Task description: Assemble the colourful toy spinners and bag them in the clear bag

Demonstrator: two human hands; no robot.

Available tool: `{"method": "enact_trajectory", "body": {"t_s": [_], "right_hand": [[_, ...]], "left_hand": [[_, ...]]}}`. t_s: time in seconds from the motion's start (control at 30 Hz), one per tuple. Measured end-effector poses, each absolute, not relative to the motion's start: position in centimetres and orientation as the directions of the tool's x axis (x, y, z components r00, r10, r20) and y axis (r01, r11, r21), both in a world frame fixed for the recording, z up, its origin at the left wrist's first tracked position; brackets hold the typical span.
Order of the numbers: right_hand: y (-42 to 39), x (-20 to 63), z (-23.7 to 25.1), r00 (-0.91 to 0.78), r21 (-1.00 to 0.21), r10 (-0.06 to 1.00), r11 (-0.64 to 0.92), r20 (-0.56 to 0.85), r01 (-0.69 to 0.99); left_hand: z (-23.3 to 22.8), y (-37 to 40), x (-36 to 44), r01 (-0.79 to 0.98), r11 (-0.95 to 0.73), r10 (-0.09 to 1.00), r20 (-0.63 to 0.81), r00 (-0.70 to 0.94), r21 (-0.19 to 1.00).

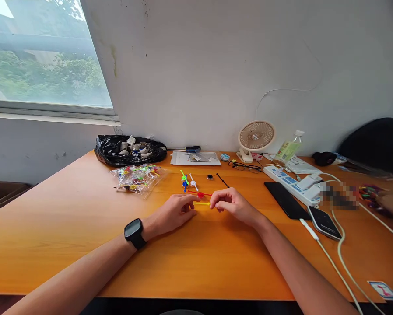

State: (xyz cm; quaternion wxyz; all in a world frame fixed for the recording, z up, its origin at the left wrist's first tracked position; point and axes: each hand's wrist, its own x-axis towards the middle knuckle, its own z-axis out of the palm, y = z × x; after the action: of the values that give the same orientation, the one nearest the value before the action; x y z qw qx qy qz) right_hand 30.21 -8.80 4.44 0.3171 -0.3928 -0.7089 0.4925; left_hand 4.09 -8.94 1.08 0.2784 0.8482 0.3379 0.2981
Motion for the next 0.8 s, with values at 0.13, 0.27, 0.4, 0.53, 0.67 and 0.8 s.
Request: {"method": "enact_trajectory", "body": {"t_s": [0.13, 0.27, 0.4, 0.53, 0.67, 0.8], "right_hand": [[-8.7, 30.1, 4.4, -0.449, -0.960, 0.890, 0.184, 0.071, 0.212], [-8.6, 29.9, 4.4, -0.424, -0.968, 0.902, 0.173, 0.081, 0.184], [-8.3, 29.9, 4.0, -0.412, -0.976, 0.906, 0.167, 0.095, 0.142], [-8.1, 29.8, 3.6, -0.407, -0.977, 0.906, 0.176, 0.114, 0.118], [-8.1, 29.8, 3.4, -0.372, -0.984, 0.920, 0.165, 0.127, 0.071], [-7.9, 29.9, 3.0, -0.324, -0.988, 0.937, 0.149, 0.127, 0.045]], "left_hand": [[0.6, -8.5, 4.4, 0.288, -0.512, 0.792, 0.314, 0.524, 0.810], [0.9, -8.6, 4.7, 0.257, -0.462, 0.826, 0.307, 0.473, 0.849], [2.0, -9.0, 4.2, 0.335, -0.558, 0.788, 0.359, 0.500, 0.759], [2.1, -9.3, 3.5, 0.334, -0.607, 0.690, 0.270, 0.672, 0.721], [1.5, -9.2, 3.8, 0.355, -0.626, 0.673, 0.250, 0.696, 0.694], [1.3, -9.1, 4.3, 0.310, -0.695, 0.660, 0.405, 0.633, 0.648]]}}
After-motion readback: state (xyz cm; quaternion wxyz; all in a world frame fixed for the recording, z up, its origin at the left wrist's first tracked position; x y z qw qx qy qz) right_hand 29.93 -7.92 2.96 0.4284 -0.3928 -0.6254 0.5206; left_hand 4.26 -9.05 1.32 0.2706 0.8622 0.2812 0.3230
